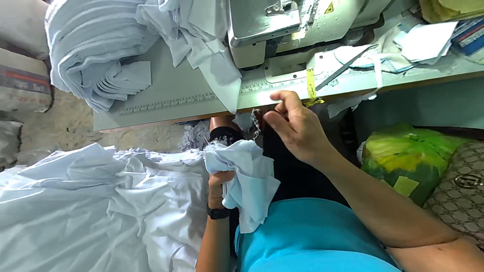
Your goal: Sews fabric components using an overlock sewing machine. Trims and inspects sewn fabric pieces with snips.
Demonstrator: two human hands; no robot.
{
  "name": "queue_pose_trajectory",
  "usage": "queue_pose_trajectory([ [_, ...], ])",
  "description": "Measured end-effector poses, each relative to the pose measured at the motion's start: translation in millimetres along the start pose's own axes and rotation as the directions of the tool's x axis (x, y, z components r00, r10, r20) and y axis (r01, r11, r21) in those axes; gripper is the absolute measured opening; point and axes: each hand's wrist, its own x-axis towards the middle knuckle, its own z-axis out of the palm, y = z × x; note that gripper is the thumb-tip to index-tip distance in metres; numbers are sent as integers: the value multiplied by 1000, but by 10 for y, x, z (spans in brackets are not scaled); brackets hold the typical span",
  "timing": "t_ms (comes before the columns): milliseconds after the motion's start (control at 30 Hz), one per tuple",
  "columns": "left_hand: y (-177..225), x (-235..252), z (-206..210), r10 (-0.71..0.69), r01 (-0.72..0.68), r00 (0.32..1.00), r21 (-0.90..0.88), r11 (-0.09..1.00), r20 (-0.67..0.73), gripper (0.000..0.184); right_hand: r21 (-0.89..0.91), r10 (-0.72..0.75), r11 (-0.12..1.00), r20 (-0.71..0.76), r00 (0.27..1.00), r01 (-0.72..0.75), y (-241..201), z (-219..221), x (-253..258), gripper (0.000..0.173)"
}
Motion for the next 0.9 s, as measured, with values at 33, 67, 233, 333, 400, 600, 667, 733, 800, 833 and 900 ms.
queue_pose_trajectory([
  [33,18,0,4,6,-6,1000,14,1000,-21,23,103,24,994,61,998,-30,19,-33,-60,43],
  [67,37,-5,11,10,-9,999,33,999,-37,22,269,36,960,158,987,-78,35,-59,-138,30],
  [233,78,13,11,40,-37,998,88,995,-39,21,537,196,614,606,771,-578,128,44,-418,7],
  [333,75,14,34,29,-27,999,48,998,-25,21,513,244,534,668,703,-672,140,142,-392,9],
  [400,79,15,45,33,-32,999,54,998,-3,22,544,217,480,687,694,-689,118,163,-355,11],
  [600,116,58,111,34,-35,999,78,996,20,23,608,196,404,672,714,-683,73,166,-295,10],
  [667,81,39,69,49,-48,999,56,997,-8,22,600,183,399,689,702,-693,116,153,-299,10],
  [733,81,46,47,61,-61,998,45,997,-17,22,585,166,395,713,681,-709,172,133,-309,12],
  [800,76,45,33,56,-56,998,37,998,-22,22,584,173,376,719,673,-720,182,128,-313,14],
  [833,72,45,41,53,-52,998,36,998,-21,22,579,188,370,719,669,-727,169,126,-307,14],
  [900,65,45,63,49,-49,999,23,999,-17,22,548,222,374,730,646,-748,145,123,-284,15],
])
